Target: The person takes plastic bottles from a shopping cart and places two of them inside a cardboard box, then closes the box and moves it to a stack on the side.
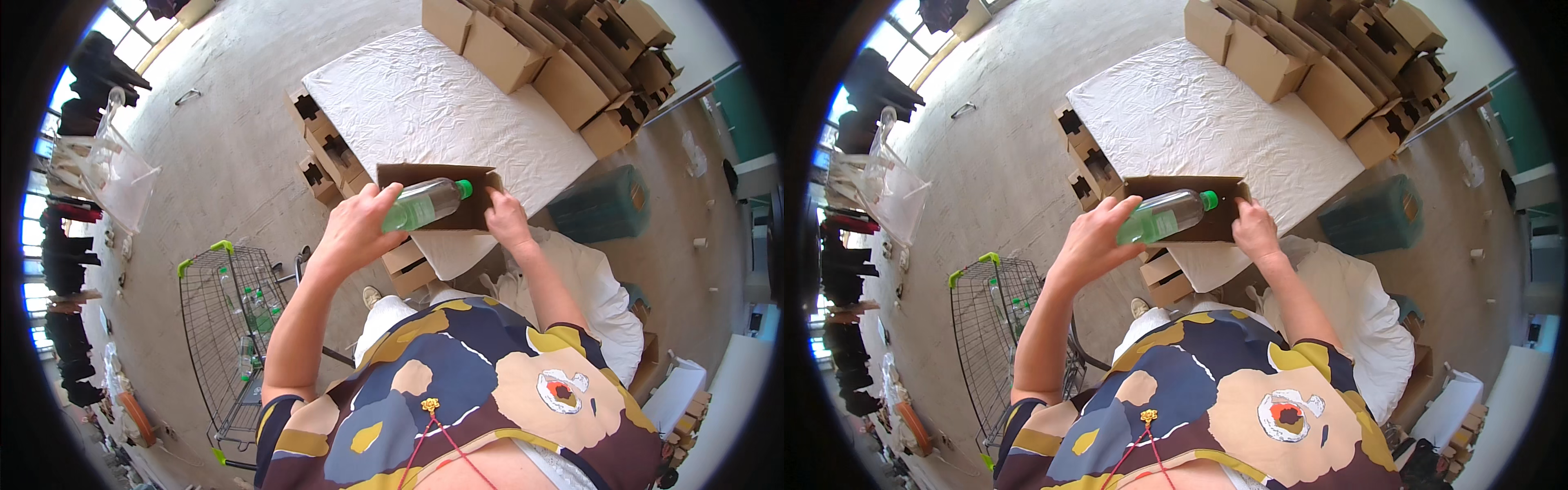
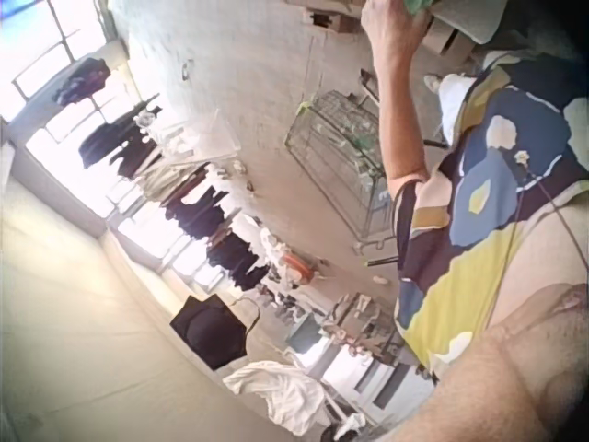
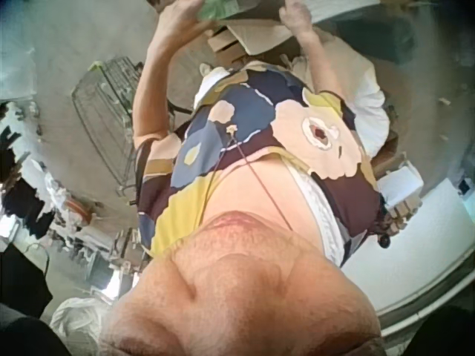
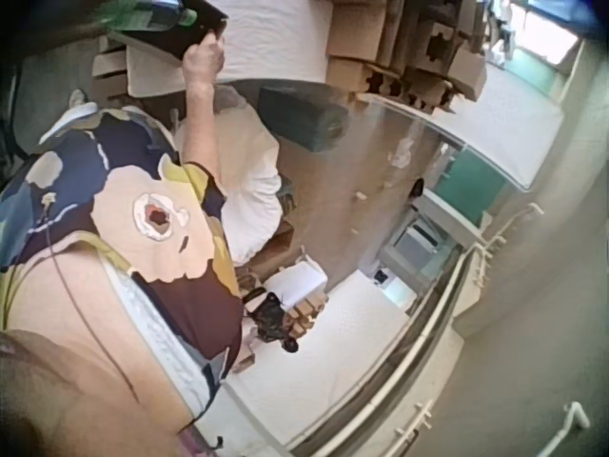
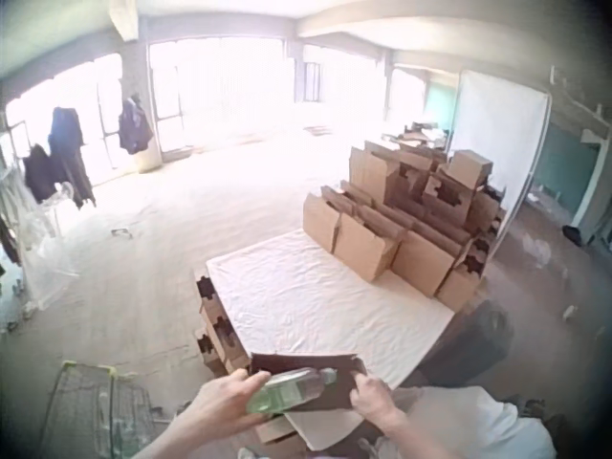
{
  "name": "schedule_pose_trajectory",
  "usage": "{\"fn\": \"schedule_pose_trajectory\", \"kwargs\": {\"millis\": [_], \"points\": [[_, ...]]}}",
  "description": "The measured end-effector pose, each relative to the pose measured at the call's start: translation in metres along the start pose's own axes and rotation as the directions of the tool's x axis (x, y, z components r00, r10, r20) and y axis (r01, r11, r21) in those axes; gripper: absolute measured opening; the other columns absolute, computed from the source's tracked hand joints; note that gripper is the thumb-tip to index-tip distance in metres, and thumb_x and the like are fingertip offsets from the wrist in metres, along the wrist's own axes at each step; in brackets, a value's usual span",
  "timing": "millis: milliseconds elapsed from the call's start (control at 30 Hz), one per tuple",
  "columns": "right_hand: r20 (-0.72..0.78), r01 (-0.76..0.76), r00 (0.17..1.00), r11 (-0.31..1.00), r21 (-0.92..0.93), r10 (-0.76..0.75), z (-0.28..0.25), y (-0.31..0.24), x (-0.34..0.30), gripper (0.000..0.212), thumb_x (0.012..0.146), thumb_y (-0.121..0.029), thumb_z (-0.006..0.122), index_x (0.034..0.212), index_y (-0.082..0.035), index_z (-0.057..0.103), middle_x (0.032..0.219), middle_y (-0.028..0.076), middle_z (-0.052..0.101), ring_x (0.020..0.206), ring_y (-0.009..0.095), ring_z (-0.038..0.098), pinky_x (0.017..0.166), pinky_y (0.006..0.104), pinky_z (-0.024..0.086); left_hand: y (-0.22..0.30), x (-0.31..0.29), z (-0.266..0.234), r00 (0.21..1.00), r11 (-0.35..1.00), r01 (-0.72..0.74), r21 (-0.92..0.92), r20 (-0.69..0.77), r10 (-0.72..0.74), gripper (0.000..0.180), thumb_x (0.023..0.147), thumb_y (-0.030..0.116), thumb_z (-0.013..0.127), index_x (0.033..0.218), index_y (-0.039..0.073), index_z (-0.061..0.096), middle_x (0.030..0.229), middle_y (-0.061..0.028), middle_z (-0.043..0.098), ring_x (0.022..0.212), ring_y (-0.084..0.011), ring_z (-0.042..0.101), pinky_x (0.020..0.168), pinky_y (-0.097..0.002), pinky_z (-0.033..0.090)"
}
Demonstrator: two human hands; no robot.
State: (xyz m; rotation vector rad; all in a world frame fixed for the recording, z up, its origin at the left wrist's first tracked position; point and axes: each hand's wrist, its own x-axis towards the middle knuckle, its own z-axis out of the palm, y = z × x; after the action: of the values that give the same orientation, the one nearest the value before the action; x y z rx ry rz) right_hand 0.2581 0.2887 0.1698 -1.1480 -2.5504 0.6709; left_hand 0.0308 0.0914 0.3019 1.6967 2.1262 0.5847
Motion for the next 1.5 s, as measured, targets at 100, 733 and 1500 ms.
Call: {"fn": "schedule_pose_trajectory", "kwargs": {"millis": [100, 733, 1500], "points": [[0.029, 0.031, 0.999, 1.000, 0.001, -0.031, 0.001, -0.004, 0.000, 0.038, 0.079, -0.008, 0.053, 0.116, -0.001, 0.061, 0.106, 0.025, 0.061, 0.089, 0.045, 0.064, 0.080, 0.0516, 0.053, 0.006, 0.036, 0.022, 0.995, 0.983, -0.012, 0.183, 0.102, -0.006, 0.057, 0.072, 0.022, 0.075, 0.123, 0.006, 0.054, 0.097, -0.0178, 0.058, 0.092, -0.0351, 0.062, 0.078, -0.0456, 0.049], [0.147, 0.010, 0.989, 1.000, -0.005, -0.010, -0.013, -0.007, 0.016, 0.031, 0.084, -0.016, 0.058, 0.110, 0.000, 0.061, 0.108, 0.019, 0.061, 0.089, 0.039, 0.066, 0.078, 0.0499, 0.054, -0.079, 0.107, 0.176, 0.630, 0.935, 0.077, 0.345, 0.710, -0.314, 0.072, 0.077, -0.002, 0.053, 0.144, 0.024, 0.046, 0.144, -0.0128, 0.049, 0.130, -0.0320, 0.049, 0.107, -0.0393, 0.041], [0.277, 0.015, 0.961, 0.998, -0.056, 0.001, 0.004, 0.015, 0.036, 0.041, 0.085, -0.004, 0.059, 0.125, 0.005, 0.060, 0.122, 0.020, 0.065, 0.113, 0.028, 0.062, 0.100, 0.0361, 0.046, -0.327, -0.358, 0.036, -0.088, 0.451, 0.119, -0.884, -0.462, -0.883, 0.020, 0.090, -0.002, 0.057, 0.107, 0.003, 0.064, 0.090, -0.0044, 0.068, 0.078, -0.0093, 0.064, 0.070, -0.0219, 0.053]]}}
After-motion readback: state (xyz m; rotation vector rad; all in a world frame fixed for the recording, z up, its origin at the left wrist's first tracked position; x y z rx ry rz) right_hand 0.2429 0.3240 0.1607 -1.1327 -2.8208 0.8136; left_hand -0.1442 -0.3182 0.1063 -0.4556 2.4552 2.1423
